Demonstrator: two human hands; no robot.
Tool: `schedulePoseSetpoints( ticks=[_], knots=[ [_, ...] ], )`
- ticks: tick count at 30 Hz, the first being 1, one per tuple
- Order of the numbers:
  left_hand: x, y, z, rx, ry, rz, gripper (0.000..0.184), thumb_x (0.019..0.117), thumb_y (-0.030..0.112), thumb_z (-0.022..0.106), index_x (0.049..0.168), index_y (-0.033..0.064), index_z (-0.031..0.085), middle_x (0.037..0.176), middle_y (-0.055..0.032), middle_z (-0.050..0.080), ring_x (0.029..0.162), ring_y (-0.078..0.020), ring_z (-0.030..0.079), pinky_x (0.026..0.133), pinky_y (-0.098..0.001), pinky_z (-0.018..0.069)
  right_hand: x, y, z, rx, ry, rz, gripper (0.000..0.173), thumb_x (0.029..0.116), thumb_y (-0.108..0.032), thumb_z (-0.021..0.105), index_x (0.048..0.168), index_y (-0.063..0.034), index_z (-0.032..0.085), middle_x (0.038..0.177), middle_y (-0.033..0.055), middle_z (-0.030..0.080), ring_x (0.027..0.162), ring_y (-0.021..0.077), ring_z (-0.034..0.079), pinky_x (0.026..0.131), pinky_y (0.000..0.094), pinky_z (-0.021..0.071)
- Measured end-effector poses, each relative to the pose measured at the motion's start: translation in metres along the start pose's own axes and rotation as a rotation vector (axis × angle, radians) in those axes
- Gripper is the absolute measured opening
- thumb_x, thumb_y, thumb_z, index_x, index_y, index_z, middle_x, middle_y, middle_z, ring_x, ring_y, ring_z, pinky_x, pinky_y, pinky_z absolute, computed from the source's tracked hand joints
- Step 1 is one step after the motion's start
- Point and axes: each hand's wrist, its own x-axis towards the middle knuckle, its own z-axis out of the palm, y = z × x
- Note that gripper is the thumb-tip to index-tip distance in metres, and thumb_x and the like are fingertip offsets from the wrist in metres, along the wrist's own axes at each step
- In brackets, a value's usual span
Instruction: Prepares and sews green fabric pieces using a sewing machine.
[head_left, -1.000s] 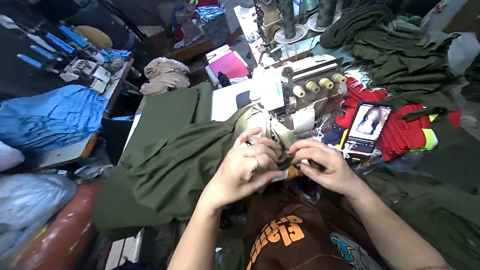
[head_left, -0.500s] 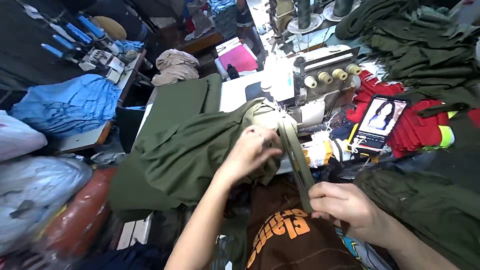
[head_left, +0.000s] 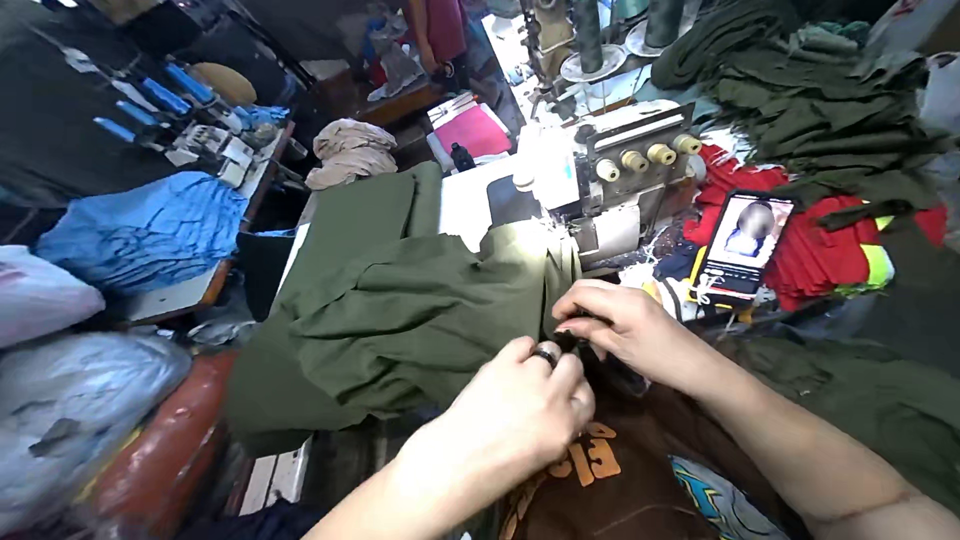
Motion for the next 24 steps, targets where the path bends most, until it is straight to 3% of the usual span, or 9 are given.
schedulePoseSetpoints(
  ticks=[4, 8, 11, 13, 15, 17, 18, 21, 24],
  knots=[
    [-0.005, -0.014, 0.002, -0.027, 0.159, -0.1, 0.02, 0.101, 0.01, 0.053, 0.089, 0.0082, 0.068, 0.085, -0.0091, 0.067, 0.074, -0.0253, 0.065, 0.067, -0.0384, 0.0511, 0.001, -0.005, 0.013, 0.131, -0.104, 0.077, 0.024, 0.103, -0.017, 0.054, 0.109, -0.0049, 0.074, 0.106, 0.0047, 0.072, 0.096, 0.0045, 0.065, 0.087, 0.0231, 0.0525],
    [-0.01, -0.028, 0.013, -0.383, 0.198, -0.248, 0.026, 0.1006, 0.029, 0.065, 0.112, 0.0067, 0.06, 0.117, -0.0139, 0.067, 0.099, -0.0239, 0.069, 0.083, -0.0404, 0.0569, -0.02, -0.011, 0.013, 0.305, -0.111, 0.2, 0.025, 0.1057, -0.023, 0.054, 0.109, -0.0051, 0.072, 0.099, -0.0015, 0.067, 0.075, -0.0068, 0.054, 0.068, 0.0107, 0.0454],
    [-0.01, -0.038, 0.016, -0.553, 0.02, -0.261, 0.055, 0.0954, 0.048, 0.068, 0.131, 0.0073, 0.058, 0.117, -0.0081, 0.069, 0.102, -0.0195, 0.067, 0.092, -0.0443, 0.0533, -0.029, -0.021, 0.012, 0.211, -0.09, 0.17, 0.026, 0.1066, -0.024, 0.052, 0.109, -0.0065, 0.07, 0.101, 0.0016, 0.067, 0.084, -0.0019, 0.059, 0.076, 0.0141, 0.0488],
    [-0.01, -0.04, 0.012, -0.436, -0.018, -0.236, 0.052, 0.0968, 0.053, 0.061, 0.117, 0.0057, 0.066, 0.099, -0.0076, 0.071, 0.088, -0.0221, 0.068, 0.084, -0.046, 0.0537, -0.03, -0.022, 0.013, 0.155, -0.081, 0.115, 0.026, 0.1065, -0.024, 0.052, 0.113, -0.0057, 0.07, 0.108, 0.0054, 0.069, 0.096, 0.0038, 0.064, 0.086, 0.0195, 0.0524],
    [-0.016, -0.047, 0.005, -0.307, 0.016, -0.267, 0.05, 0.0993, 0.054, 0.056, 0.091, 0.0078, 0.071, 0.086, -0.0069, 0.068, 0.079, -0.0228, 0.066, 0.076, -0.0449, 0.0543, -0.028, -0.019, 0.01, 0.152, -0.02, 0.075, 0.029, 0.1069, -0.022, 0.052, 0.127, -0.0092, 0.068, 0.121, 0.0039, 0.068, 0.092, 0.0029, 0.064, 0.08, 0.0196, 0.0543],
    [-0.028, -0.063, -0.007, -0.251, 0.103, -0.337, 0.052, 0.1003, 0.057, 0.053, 0.08, 0.0118, 0.07, 0.083, -0.0024, 0.066, 0.083, -0.0188, 0.064, 0.077, -0.044, 0.0503, -0.019, -0.007, 0.006, 0.028, 0.074, 0.067, 0.032, 0.1075, -0.018, 0.048, 0.135, -0.0166, 0.064, 0.133, 0.0001, 0.064, 0.086, 0.0022, 0.064, 0.072, 0.0216, 0.0559],
    [-0.033, -0.072, -0.013, -0.286, 0.163, -0.358, 0.051, 0.1005, 0.056, 0.053, 0.079, 0.013, 0.07, 0.086, -0.0004, 0.068, 0.092, -0.0162, 0.063, 0.087, -0.0449, 0.0453, -0.011, 0.004, 0.005, -0.107, 0.058, 0.074, 0.033, 0.1059, -0.014, 0.048, 0.134, -0.0179, 0.065, 0.137, 0.0017, 0.063, 0.097, 0.0089, 0.068, 0.08, 0.0295, 0.0594],
    [-0.024, -0.089, -0.025, -0.49, 0.331, -0.325, 0.047, 0.1026, 0.049, 0.054, 0.077, 0.013, 0.07, 0.093, 0.0013, 0.071, 0.116, -0.0131, 0.06, 0.112, -0.0452, 0.0315, 0.025, 0.036, 0.027, -0.272, -0.343, 0.136, 0.028, 0.0981, -0.003, 0.058, 0.124, -0.0037, 0.068, 0.13, 0.0225, 0.064, 0.109, 0.0415, 0.068, 0.089, 0.0627, 0.054],
    [0.003, -0.085, -0.022, -0.646, 0.409, -0.256, 0.044, 0.1041, 0.041, 0.054, 0.072, 0.0125, 0.064, 0.081, 0.0034, 0.066, 0.097, -0.0064, 0.062, 0.104, -0.0358, 0.0412, 0.066, 0.016, 0.06, -0.311, -0.415, 0.252, 0.03, 0.1, -0.011, 0.059, 0.121, 0.0095, 0.067, 0.122, 0.0304, 0.066, 0.118, 0.0462, 0.062, 0.101, 0.0614, 0.0467]
  ],
)
